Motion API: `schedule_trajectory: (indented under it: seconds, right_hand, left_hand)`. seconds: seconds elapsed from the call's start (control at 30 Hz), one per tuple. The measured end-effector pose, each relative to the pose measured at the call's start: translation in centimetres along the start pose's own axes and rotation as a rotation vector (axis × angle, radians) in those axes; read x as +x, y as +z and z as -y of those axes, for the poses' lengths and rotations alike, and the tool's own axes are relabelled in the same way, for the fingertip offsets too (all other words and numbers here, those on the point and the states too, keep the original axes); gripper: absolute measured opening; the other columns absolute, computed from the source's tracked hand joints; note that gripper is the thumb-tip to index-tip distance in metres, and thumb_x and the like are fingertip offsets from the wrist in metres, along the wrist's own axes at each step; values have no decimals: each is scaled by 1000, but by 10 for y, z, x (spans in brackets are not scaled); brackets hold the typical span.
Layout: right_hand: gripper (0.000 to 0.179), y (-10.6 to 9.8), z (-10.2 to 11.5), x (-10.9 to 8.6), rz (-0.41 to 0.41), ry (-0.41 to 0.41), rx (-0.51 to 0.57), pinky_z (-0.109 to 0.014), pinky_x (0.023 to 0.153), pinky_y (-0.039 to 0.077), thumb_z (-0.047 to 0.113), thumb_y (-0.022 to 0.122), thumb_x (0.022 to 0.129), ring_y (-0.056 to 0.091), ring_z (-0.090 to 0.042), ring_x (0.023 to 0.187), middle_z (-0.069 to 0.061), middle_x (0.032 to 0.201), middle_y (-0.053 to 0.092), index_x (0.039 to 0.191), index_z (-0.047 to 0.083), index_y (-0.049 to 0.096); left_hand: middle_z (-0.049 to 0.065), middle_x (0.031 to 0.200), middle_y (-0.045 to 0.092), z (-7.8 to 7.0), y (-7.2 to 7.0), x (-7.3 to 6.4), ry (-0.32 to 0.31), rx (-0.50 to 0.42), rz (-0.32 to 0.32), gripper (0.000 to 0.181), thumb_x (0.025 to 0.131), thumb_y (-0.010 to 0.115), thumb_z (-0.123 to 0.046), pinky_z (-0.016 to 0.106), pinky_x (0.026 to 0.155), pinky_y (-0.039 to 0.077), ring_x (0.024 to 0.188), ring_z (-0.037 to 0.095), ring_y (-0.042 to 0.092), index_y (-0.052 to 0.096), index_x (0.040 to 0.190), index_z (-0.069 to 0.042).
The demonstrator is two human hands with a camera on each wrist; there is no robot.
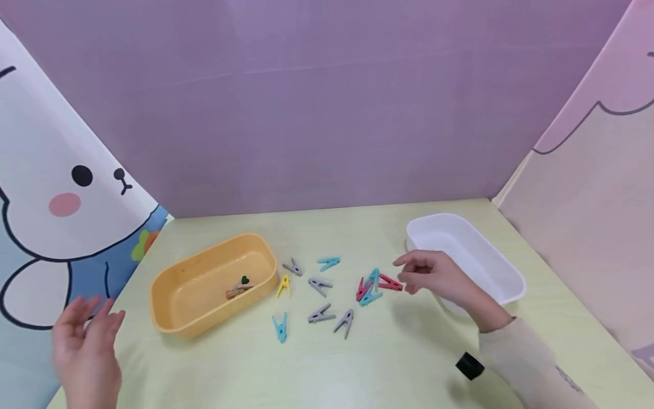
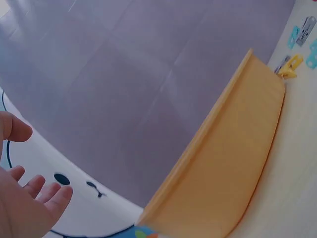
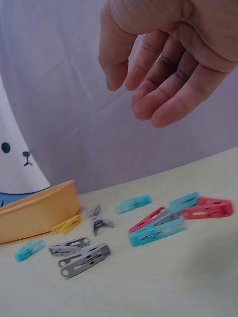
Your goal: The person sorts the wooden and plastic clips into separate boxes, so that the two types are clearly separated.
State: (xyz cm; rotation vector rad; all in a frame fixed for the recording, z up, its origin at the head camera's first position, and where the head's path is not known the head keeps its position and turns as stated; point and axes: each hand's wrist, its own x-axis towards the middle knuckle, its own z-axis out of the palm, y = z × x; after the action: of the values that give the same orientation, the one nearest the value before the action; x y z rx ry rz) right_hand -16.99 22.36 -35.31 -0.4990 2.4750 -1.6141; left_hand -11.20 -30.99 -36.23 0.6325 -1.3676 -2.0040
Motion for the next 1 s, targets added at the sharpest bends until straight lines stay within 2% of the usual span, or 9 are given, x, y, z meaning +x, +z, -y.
schedule_trajectory:
  seconds: [0.2, 0.3, 0.4, 0.47, 0.53, 0.67, 0.77, 0.9, 1.0]
  right_hand:
    - [29, -22, -11, -26, -108, -26, -3, -33, 67, 61, 5, 68, 93, 68, -26, 69, -7, 86, 69, 119, -7, 63]
    - [25, -33, -18, -39, -180, -48, -2, -32, 66, 61, 2, 68, 93, 69, -23, 69, -8, 87, 70, 117, 0, 66]
    - [27, -42, -27, -51, -262, -63, 16, -29, 65, 60, -1, 67, 93, 69, -19, 69, -5, 87, 71, 115, 14, 70]
    - [34, -48, -33, -58, -317, -77, 59, -27, 64, 60, -3, 66, 92, 70, -16, 69, -1, 87, 71, 114, 22, 70]
    - [40, -53, -39, -65, -359, -105, 131, -25, 63, 60, -8, 64, 92, 69, -14, 69, 2, 88, 72, 115, 23, 70]
    - [45, -61, -49, -80, -442, -175, 311, -23, 63, 59, -17, 57, 91, 70, -12, 70, 1, 89, 73, 117, 17, 70]
    - [46, -66, -57, -89, -540, -197, 434, -23, 61, 59, -21, 55, 90, 70, -12, 69, 0, 87, 73, 116, 13, 70]
    - [45, -73, -63, -98, -740, -135, 553, -22, 55, 58, -22, 57, 88, 69, -12, 63, 0, 81, 72, 111, 14, 70]
    - [43, -77, -68, -102, -873, -37, 581, -21, 50, 56, -19, 62, 87, 68, -10, 60, 3, 80, 69, 108, 17, 68]
  left_hand:
    - [-3, 131, 46, -1, 19, -23, -9, 139, 154, 49, 100, 46, 7, 12, 79, 54, 124, 12, 51, 43, 140, -22]
    - [0, 129, 48, 5, 26, -32, 15, 164, 290, 49, 99, 47, 10, 15, 81, 55, 118, 10, 54, 45, 139, -18]
    - [2, 126, 53, 13, 31, -41, 72, 188, 459, 49, 98, 45, 13, 17, 84, 55, 113, 8, 57, 46, 138, -15]
    - [0, 123, 56, 18, 34, -46, 107, 226, 555, 49, 99, 45, 13, 17, 84, 55, 111, 6, 59, 46, 138, -16]
    - [-4, 120, 60, 22, 39, -50, 132, 279, 628, 48, 98, 46, 13, 17, 84, 55, 108, 5, 60, 47, 137, -16]
    - [-8, 114, 64, 32, 46, -57, 162, 416, 730, 45, 97, 52, 12, 18, 84, 55, 104, 4, 62, 46, 137, -7]
    - [3, 117, 65, 42, 50, -62, 183, 515, 792, 47, 94, 57, 12, 19, 84, 55, 103, 4, 62, 45, 137, 1]
    - [21, 120, 63, 57, 54, -68, 171, 600, 846, 51, 89, 65, 10, 20, 84, 55, 102, 7, 62, 48, 136, 3]
    - [22, 119, 63, 68, 56, -70, 115, 646, 863, 52, 87, 69, 9, 21, 82, 55, 102, 15, 64, 50, 135, 4]
